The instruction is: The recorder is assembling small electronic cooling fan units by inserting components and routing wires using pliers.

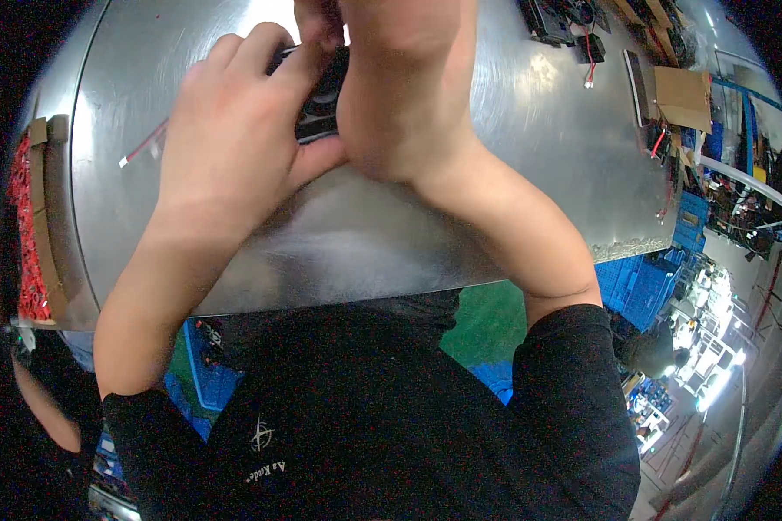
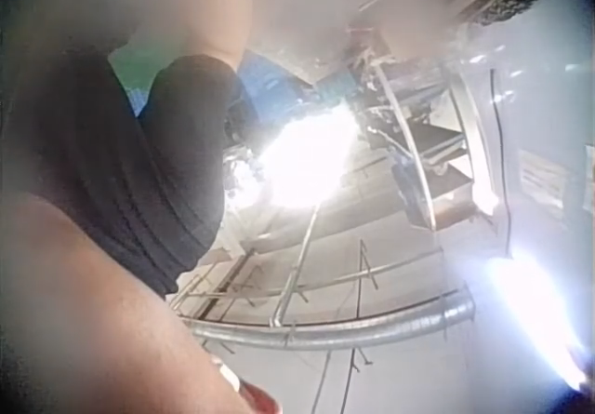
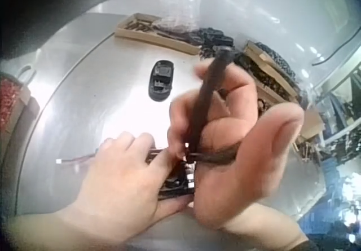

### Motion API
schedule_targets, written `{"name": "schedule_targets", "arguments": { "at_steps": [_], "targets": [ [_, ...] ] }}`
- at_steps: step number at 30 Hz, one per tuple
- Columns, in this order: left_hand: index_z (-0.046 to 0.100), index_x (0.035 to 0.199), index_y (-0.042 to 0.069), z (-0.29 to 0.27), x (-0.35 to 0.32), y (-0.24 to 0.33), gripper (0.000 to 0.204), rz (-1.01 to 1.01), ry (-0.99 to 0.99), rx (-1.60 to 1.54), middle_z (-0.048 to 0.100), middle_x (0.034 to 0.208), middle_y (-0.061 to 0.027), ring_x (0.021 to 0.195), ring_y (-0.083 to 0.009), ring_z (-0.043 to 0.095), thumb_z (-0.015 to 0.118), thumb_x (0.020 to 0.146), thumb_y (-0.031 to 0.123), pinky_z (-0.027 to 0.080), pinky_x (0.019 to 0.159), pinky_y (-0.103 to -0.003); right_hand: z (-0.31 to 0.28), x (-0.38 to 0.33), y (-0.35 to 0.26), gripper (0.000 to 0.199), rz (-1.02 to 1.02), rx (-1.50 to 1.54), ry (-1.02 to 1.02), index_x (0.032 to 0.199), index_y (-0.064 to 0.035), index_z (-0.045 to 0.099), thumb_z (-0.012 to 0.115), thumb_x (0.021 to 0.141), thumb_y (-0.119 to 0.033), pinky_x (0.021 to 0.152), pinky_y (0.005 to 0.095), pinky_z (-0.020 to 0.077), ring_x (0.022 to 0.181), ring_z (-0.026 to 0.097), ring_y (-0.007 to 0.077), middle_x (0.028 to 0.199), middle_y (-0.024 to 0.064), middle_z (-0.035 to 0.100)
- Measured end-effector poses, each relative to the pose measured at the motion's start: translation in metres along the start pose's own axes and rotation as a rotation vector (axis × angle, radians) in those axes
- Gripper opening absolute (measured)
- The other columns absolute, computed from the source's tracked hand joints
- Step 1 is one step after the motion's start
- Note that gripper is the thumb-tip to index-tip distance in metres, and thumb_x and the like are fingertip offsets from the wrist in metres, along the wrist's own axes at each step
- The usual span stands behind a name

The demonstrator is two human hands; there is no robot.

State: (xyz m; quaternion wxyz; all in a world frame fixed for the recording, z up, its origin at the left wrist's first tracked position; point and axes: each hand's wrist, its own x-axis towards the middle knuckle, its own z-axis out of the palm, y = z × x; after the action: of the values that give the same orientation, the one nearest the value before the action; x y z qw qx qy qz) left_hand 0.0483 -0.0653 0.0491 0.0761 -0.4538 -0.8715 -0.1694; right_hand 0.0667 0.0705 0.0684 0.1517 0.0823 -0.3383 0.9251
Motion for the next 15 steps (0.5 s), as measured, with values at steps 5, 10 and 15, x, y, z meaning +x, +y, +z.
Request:
{"name": "schedule_targets", "arguments": {
  "at_steps": [5, 10, 15],
  "targets": [
    [0.068, 0.122, 0.016, -0.003, 0.009, 0.011, 0.066, -0.125, -0.121, 0.136, 0.059, 0.101, -0.0058, 0.099, -0.0275, 0.061, 0.086, 0.069, 0.052, 0.047, 0.082, -0.042, -0.002, -0.008, -0.018, 0.120, 0.114, 0.018, -0.025, 0.100, -0.0012, 0.057, 0.027, 0.064, -0.112, 0.060, 0.0269, 0.0291, 0.061, 0.036, 0.0117, 0.069, 0.0012, 0.044],
    [0.071, 0.113, 0.014, 0.015, 0.007, -0.013, 0.064, 0.033, 0.054, -0.025, 0.059, 0.095, -0.0065, 0.090, -0.0282, 0.063, 0.082, 0.070, 0.060, 0.046, 0.078, -0.042, -0.011, 0.003, -0.029, 0.108, 0.241, -0.081, 0.119, 0.083, -0.0080, 0.049, 0.030, 0.062, -0.112, 0.052, 0.0273, 0.0251, 0.054, 0.030, 0.0102, 0.062, -0.0019, 0.038],
    [0.072, 0.111, 0.012, 0.019, 0.016, -0.023, 0.067, 0.126, 0.036, -0.059, 0.058, 0.092, -0.0070, 0.087, -0.0278, 0.062, 0.081, 0.068, 0.063, 0.046, 0.077, -0.042, -0.030, 0.012, -0.035, 0.103, 0.294, -0.082, 0.017, 0.078, -0.0098, 0.049, 0.032, 0.065, -0.111, 0.048, 0.0266, 0.0255, 0.051, 0.033, 0.0109, 0.060, -0.0013, 0.042]
  ]
}}
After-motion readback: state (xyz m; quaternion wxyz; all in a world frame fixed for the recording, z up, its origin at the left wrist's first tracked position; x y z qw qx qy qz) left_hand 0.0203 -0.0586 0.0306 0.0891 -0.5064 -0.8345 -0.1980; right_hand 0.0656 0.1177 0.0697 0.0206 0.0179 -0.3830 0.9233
